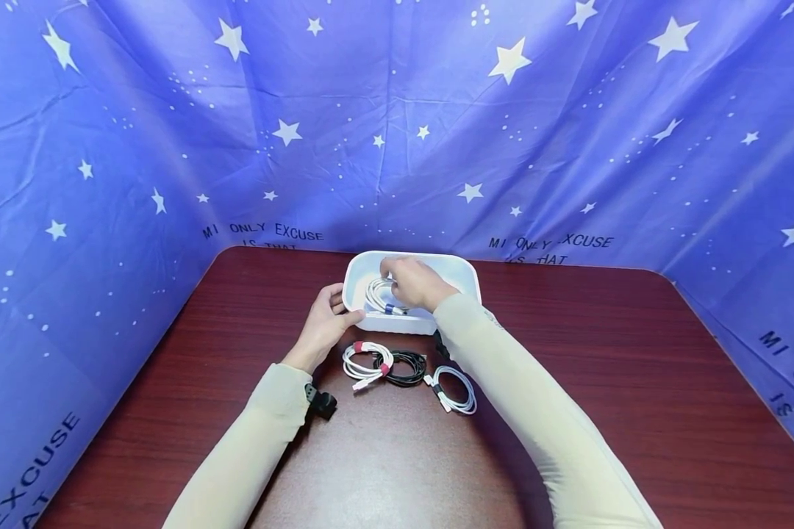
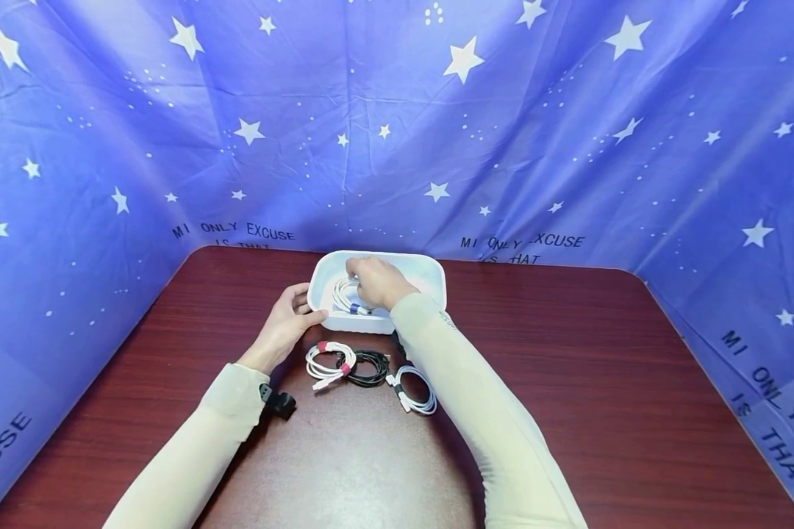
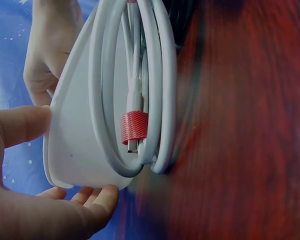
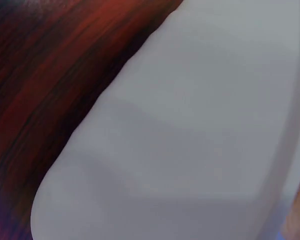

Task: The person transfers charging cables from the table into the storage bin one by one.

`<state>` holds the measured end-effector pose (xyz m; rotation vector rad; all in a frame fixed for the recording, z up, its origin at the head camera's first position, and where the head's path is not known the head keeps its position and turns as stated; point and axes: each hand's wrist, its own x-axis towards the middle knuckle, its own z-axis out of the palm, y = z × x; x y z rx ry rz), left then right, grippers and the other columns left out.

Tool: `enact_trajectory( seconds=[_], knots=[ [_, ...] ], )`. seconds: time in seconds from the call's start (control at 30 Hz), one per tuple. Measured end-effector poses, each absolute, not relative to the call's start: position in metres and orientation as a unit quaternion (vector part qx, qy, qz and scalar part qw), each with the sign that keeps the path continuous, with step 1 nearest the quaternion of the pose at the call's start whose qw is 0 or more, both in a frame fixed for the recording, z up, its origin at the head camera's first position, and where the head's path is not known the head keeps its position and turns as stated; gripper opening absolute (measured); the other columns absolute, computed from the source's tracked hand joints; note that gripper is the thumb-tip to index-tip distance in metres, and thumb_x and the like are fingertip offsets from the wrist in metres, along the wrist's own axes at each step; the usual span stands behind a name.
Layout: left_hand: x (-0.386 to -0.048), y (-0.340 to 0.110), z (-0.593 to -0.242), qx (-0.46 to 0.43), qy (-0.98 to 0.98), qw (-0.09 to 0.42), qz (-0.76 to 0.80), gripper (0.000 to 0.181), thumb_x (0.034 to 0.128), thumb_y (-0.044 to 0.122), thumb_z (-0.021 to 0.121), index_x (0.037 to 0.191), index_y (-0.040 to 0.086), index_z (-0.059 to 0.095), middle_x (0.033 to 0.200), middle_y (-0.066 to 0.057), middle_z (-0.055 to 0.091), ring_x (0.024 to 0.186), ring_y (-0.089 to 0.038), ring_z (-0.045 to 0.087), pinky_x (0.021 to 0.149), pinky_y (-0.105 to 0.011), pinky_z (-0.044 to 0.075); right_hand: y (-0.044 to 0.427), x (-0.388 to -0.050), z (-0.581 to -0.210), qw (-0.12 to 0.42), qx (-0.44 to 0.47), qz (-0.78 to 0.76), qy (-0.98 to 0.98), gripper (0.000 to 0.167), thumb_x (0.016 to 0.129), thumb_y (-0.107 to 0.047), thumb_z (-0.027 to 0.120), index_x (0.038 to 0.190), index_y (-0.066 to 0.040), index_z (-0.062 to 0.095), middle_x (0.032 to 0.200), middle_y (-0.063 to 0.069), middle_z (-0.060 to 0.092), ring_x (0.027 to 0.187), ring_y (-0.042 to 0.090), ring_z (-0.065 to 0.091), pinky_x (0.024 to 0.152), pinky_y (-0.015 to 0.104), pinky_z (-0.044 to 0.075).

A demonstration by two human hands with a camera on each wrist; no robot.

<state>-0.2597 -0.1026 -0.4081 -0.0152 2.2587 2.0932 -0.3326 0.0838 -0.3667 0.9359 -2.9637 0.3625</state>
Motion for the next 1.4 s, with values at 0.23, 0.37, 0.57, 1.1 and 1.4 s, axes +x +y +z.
enact_trajectory(
  seconds=[0.23,0.37,0.57,1.1,1.4],
  knots=[
    [-0.259,-0.102,-0.408,0.000,0.727,0.032,0.686,0.071,0.0818,-0.004,0.068,0.141,-0.003,0.031,0.135,-0.025,0.043,0.127,-0.034,0.046,0.098,-0.040,0.043,0.081,-0.333,-0.370,-0.004,0.300,0.121,-0.946,0.032,0.080,0.003,0.058,0.110,-0.008,0.061,0.100,0.009,0.066,0.088,0.023,0.060,0.083,0.038,0.048],
    [-0.260,-0.102,-0.408,0.001,0.727,0.031,0.686,0.070,0.0817,-0.005,0.068,0.141,-0.003,0.031,0.135,-0.025,0.044,0.127,-0.034,0.046,0.097,-0.040,0.043,0.079,-0.333,-0.373,-0.014,0.297,0.125,-0.947,0.031,0.080,0.002,0.059,0.109,-0.009,0.061,0.097,0.009,0.066,0.085,0.023,0.059,0.081,0.037,0.048],
    [-0.259,-0.103,-0.409,0.000,0.726,0.030,0.687,0.071,0.0815,-0.005,0.068,0.141,-0.004,0.030,0.135,-0.025,0.044,0.126,-0.034,0.046,0.097,-0.041,0.043,0.078,-0.334,-0.379,-0.022,0.302,0.131,-0.944,0.030,0.080,0.002,0.060,0.108,-0.009,0.062,0.096,0.008,0.065,0.084,0.022,0.058,0.081,0.037,0.048],
    [-0.259,-0.102,-0.408,-0.001,0.727,0.031,0.686,0.070,0.0817,-0.005,0.068,0.141,-0.002,0.031,0.133,-0.023,0.046,0.125,-0.031,0.049,0.094,-0.037,0.046,0.073,-0.334,-0.385,-0.049,0.304,0.120,-0.944,0.026,0.082,0.001,0.062,0.106,-0.009,0.063,0.100,0.008,0.066,0.092,0.024,0.060,0.087,0.036,0.047],
    [-0.259,-0.101,-0.409,-0.006,0.727,0.027,0.686,0.070,0.0808,-0.005,0.068,0.140,-0.002,0.033,0.133,-0.024,0.046,0.125,-0.032,0.048,0.096,-0.038,0.044,0.074,-0.336,-0.387,-0.054,0.308,0.129,-0.941,0.023,0.080,0.000,0.062,0.101,-0.009,0.063,0.089,0.007,0.063,0.080,0.022,0.056,0.078,0.035,0.047]
  ],
)
